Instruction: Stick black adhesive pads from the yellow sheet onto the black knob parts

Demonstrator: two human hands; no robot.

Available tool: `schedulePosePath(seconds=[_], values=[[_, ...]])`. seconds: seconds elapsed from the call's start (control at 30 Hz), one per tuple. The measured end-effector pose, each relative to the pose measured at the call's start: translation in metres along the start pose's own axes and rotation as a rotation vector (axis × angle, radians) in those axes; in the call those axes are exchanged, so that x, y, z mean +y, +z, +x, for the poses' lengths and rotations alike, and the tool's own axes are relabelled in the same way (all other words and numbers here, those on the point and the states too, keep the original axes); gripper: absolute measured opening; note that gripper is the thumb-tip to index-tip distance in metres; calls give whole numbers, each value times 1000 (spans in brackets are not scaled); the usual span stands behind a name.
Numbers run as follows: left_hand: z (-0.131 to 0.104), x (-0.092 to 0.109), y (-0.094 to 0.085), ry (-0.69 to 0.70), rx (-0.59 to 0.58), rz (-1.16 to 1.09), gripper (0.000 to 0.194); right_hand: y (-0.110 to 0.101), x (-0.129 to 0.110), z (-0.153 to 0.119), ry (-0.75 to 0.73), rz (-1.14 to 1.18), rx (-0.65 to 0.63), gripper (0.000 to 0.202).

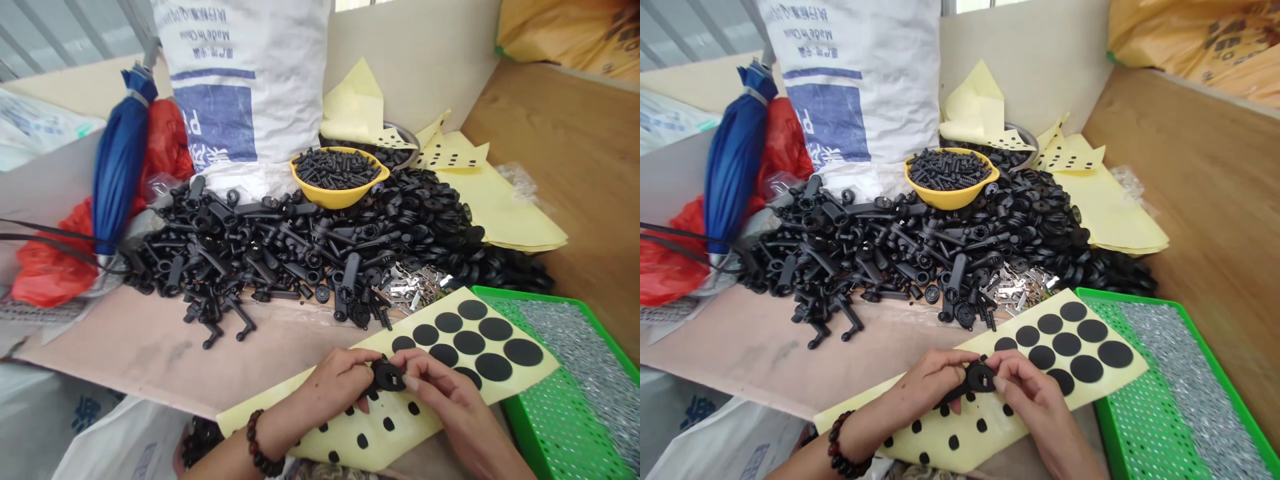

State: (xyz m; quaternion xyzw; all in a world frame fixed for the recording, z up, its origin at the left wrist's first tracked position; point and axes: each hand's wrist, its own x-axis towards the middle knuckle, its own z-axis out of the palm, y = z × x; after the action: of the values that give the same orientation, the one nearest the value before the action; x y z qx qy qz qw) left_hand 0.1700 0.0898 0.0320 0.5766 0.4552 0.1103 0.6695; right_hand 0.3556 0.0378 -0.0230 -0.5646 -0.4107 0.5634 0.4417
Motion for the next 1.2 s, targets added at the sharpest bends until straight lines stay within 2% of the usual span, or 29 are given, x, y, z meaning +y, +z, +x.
schedulePosePath(seconds=[0.17,0.43,0.63,0.9,1.1,1.2], values=[[-2,1,2,-1,38,9,37,-2,-1,0,-16,-46,-29,24],[7,-20,4,51,-3,-32,33,-3,0,-1,-33,-74,-31,23],[10,-22,5,-7,25,-37,37,-3,1,-1,-48,-95,-44,22],[11,-34,9,51,52,-100,37,3,-8,0,-92,-161,-3,23],[7,-30,13,117,128,-42,29,6,-14,-1,-193,-254,40,23],[3,-27,13,150,153,-1,26,4,-14,-3,-161,-226,28,23]])
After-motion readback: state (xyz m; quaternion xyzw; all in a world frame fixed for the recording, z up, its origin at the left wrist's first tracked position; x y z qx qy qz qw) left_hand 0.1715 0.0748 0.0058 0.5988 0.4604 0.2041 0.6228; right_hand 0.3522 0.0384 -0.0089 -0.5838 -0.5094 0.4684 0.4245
